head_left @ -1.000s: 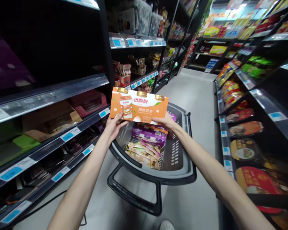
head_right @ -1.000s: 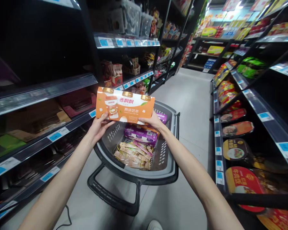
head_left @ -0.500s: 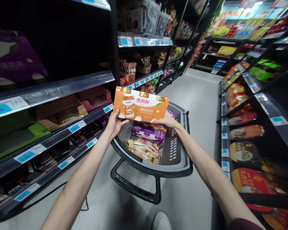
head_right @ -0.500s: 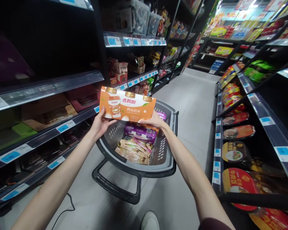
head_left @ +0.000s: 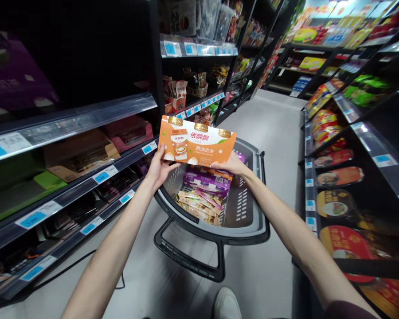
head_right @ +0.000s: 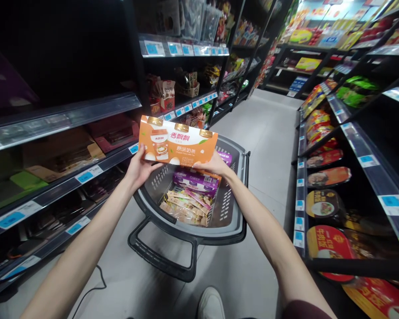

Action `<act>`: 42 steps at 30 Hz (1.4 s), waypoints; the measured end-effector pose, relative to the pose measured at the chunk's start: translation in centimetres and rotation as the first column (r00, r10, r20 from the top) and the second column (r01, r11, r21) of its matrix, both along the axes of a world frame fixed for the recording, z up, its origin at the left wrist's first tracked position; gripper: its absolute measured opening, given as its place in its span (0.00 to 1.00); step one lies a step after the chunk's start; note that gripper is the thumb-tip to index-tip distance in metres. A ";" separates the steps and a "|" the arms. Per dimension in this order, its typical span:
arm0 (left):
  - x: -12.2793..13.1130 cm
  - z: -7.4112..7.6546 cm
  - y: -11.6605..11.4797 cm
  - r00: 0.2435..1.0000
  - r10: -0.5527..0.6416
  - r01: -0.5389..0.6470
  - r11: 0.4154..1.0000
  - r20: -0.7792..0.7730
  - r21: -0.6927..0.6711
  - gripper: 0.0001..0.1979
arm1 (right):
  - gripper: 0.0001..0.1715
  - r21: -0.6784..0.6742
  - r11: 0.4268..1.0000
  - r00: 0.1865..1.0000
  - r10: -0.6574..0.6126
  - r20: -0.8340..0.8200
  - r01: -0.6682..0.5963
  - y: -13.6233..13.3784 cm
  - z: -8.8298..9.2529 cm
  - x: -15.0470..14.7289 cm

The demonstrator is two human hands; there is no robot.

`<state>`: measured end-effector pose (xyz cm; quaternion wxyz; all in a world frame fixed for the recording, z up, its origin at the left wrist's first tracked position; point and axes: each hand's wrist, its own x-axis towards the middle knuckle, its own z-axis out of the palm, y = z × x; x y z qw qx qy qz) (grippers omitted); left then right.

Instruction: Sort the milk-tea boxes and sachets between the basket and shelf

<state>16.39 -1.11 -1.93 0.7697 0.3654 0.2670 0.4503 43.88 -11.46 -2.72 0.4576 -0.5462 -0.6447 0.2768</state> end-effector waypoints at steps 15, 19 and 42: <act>0.0 0.0 0.1 0.999 0.000 0.001 1.000 0.042 -0.026 0.16 | 0.56 0.038 0.997 0.998 -0.060 -0.024 0.061 0.1 0.0 -0.7; 0.0 0.1 0.2 0.999 0.011 -0.009 0.999 0.048 -0.038 0.16 | 0.53 0.091 0.993 0.996 -0.065 -0.068 0.071 0.0 0.1 -1.1; 0.0 0.2 0.2 0.995 0.028 -0.020 0.997 0.100 -0.077 0.16 | 0.66 0.069 0.994 0.955 -0.067 -0.288 0.090 0.2 -0.8 0.1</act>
